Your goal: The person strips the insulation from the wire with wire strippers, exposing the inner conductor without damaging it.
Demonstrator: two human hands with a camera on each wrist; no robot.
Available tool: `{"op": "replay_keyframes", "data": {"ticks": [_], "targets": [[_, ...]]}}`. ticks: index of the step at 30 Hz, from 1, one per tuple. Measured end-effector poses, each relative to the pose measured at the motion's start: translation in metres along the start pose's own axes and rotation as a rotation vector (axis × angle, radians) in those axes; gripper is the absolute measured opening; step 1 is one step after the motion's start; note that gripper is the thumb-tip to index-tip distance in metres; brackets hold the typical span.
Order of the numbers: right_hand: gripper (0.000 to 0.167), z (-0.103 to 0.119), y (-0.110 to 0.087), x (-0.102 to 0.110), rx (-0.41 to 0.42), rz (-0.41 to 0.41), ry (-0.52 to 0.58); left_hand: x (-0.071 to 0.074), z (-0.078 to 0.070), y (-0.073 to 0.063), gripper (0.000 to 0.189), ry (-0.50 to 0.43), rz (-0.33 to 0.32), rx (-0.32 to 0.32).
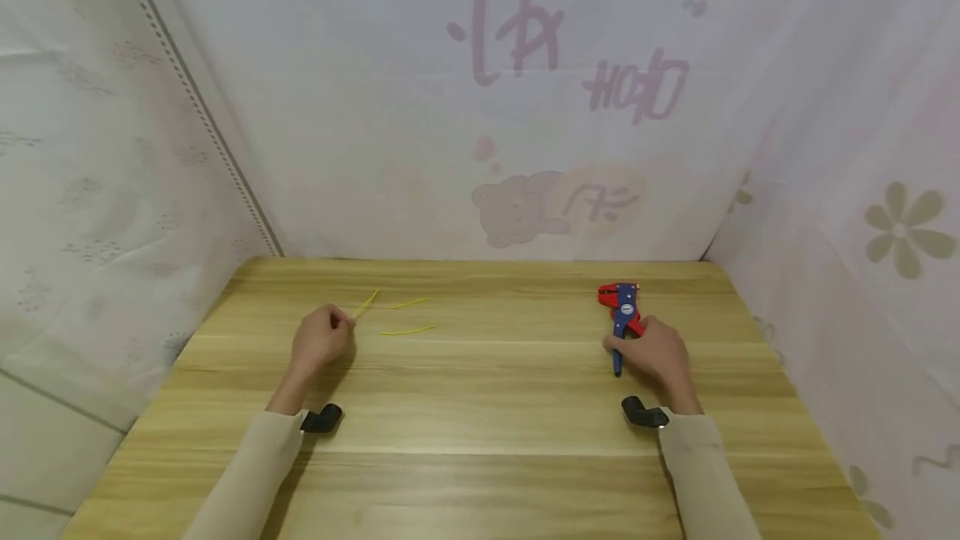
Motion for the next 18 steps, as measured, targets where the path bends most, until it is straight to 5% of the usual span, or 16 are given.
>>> {"op": "replay_keyframes", "data": {"ticks": [10,18], "targets": [[0.065,0.010,-0.002,0.000,0.106,0.082,0.042,0.001,-0.009,-0.005,0.026,-0.063,-0.008,-0.081],[0.092,0.018,-0.006,-0.007,0.096,0.150,0.205,0.002,-0.009,-0.005,0.031,-0.127,0.023,-0.116]]}}
Point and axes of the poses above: each hand's wrist, its own y-axis towards the middle knuckle, its own x-axis out of the back of the hand, z = x × y, the point moved 9 cm from there along y, towards the middle knuckle, and after that the axes turned 1 degree about x, right-handed, at the moved point
